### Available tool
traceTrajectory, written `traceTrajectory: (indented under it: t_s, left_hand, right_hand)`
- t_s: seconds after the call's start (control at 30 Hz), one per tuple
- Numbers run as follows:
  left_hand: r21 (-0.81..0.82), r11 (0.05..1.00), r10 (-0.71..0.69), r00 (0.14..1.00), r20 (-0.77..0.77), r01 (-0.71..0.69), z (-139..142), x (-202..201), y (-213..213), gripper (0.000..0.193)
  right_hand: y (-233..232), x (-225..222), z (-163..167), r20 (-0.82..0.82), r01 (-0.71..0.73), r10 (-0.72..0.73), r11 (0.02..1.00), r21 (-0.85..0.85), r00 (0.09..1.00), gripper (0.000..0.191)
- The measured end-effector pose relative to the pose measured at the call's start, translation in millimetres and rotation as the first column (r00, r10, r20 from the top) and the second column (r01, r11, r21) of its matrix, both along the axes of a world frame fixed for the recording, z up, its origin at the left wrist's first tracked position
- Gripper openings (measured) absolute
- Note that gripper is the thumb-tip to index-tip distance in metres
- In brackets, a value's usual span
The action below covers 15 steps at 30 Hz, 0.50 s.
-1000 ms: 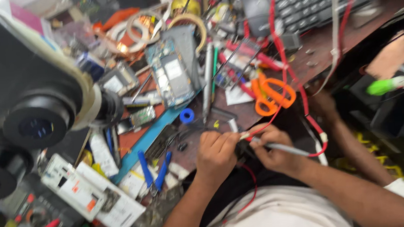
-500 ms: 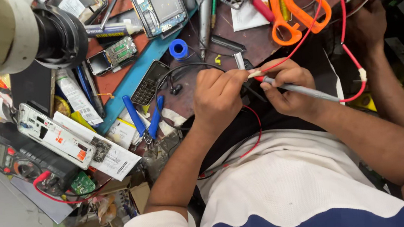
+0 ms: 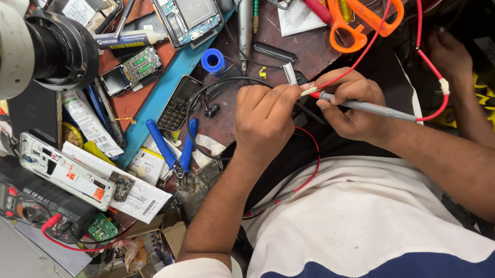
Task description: The person sits at a cluttered electronics repair workbench and uses multimeter test probes to test a small component and a disassembled phone board, repositioning the probes and the part repeatedly while checking readings on the multimeter.
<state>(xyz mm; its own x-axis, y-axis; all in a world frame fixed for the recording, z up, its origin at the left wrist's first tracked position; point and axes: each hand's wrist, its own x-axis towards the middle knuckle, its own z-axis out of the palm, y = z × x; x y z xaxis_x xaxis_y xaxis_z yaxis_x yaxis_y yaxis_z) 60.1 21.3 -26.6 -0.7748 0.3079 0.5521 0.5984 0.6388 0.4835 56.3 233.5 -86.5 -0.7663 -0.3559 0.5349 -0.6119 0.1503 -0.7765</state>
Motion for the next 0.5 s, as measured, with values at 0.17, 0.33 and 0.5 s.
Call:
traceTrajectory:
  t_s: [0.17, 0.33, 0.5]
  left_hand:
    - [0.000, 1.000, -0.003, 1.000, -0.004, 0.003, -1.3, 0.0, -0.7, 0.029]
    - [-0.012, 1.000, -0.001, 1.000, -0.011, 0.001, 0.9, -0.5, -0.4, 0.030]
    - [-0.001, 1.000, -0.001, 1.000, -0.005, 0.001, 2.3, -0.2, -0.4, 0.029]
  right_hand:
    - [-0.7, -1.0, -0.3, -0.011, -0.015, 0.014, 1.000, -0.015, 1.000, 0.035]
    - [-1.5, 0.2, 1.1, -0.025, 0.016, -0.016, 1.000, 0.007, 1.000, 0.036]
    - [-0.8, -0.4, -1.8, -0.026, 0.006, -0.006, 1.000, 0.010, 1.000, 0.037]
